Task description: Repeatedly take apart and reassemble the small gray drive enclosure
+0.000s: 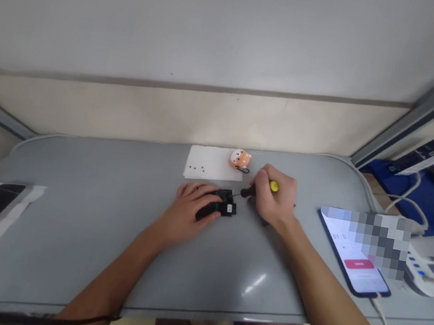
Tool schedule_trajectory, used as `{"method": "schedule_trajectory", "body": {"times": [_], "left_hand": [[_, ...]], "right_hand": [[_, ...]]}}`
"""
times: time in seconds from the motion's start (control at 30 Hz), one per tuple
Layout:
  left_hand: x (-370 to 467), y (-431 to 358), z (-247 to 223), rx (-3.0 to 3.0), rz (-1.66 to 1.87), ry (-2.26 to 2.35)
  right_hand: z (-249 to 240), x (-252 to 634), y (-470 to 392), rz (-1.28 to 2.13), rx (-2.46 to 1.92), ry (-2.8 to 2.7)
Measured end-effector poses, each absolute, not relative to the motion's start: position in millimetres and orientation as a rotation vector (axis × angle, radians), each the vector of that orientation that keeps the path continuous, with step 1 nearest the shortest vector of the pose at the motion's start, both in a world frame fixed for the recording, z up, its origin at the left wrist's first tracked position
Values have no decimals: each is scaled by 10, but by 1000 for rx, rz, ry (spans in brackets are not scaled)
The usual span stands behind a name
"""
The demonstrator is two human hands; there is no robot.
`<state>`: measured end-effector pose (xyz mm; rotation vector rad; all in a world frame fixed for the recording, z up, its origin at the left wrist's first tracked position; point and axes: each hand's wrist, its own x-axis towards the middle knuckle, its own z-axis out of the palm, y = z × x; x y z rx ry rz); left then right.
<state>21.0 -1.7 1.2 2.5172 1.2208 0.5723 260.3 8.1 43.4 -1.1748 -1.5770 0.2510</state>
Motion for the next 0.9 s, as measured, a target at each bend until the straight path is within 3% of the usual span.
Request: {"method": "schedule_trajectory", "body": {"times": [0.9], "left_hand": [[199, 1, 21, 2500, 569, 1228]], "right_hand": [[387, 2395, 65, 514, -1135, -1471]]}}
